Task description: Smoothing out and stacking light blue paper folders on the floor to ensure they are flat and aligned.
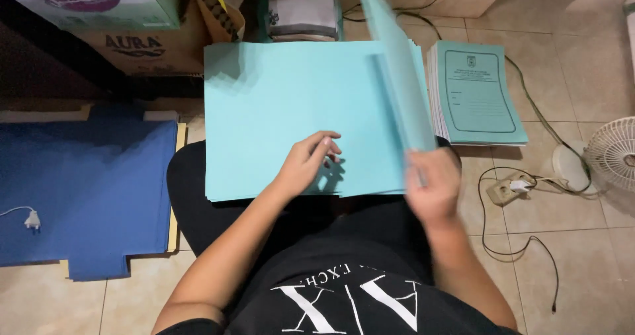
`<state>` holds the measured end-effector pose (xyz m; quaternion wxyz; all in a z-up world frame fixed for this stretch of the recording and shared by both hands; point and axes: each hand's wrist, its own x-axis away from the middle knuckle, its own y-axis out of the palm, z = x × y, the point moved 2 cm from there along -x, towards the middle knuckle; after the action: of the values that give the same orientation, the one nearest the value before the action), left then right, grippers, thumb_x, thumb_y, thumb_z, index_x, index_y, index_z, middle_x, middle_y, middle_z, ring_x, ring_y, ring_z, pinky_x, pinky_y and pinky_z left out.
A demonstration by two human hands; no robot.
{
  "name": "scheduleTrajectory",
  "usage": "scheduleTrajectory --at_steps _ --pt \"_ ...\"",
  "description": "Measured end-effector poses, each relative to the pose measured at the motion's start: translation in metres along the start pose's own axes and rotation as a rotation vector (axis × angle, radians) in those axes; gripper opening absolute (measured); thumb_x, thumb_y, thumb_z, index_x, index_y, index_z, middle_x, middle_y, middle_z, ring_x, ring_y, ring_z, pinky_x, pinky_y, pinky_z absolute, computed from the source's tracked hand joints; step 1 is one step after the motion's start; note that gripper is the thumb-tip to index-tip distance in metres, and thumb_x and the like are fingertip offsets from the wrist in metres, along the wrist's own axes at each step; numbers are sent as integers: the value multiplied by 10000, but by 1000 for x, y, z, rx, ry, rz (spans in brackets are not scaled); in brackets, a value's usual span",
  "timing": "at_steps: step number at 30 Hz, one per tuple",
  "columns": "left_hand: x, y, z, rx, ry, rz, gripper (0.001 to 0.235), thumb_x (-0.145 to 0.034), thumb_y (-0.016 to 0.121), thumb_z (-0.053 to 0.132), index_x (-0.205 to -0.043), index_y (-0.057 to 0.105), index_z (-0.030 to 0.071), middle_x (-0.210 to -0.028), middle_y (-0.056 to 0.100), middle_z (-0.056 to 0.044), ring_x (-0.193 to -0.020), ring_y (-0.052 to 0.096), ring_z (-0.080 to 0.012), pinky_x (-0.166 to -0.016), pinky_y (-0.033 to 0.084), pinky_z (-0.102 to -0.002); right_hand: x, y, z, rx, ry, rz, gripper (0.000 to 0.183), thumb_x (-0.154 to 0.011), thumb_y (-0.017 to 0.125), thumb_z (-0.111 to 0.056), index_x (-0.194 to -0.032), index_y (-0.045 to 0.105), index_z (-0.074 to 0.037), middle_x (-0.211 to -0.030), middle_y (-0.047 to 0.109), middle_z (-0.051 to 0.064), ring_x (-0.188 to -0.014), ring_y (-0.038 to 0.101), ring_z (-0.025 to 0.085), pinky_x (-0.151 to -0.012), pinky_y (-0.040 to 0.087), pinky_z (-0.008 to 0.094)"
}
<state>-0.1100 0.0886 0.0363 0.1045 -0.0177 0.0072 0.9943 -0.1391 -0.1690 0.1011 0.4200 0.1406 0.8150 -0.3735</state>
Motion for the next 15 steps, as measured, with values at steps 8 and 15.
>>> scheduleTrajectory --at_steps 8,15 --pt "-14 -21 -55 26 -297 150 377 -982 608 224 -1282 542 6 -876 711 -67 -517 682 -165 -619 593 -330 10 40 -71 -239 -324 -703 543 -881 737 -503 -1256 687 -114 -1009 597 99 -957 616 319 -858 499 431" --pt "9 -51 -41 -209 -404 367 258 -937 624 228 -1151 649 86 -786 696 -12 -678 628 -142 -744 544 -339 10 38 14 70 290 -722 508 -1016 612 -249 -1456 507 -17 -1384 501 294 -1343 462 497 -1105 377 602"
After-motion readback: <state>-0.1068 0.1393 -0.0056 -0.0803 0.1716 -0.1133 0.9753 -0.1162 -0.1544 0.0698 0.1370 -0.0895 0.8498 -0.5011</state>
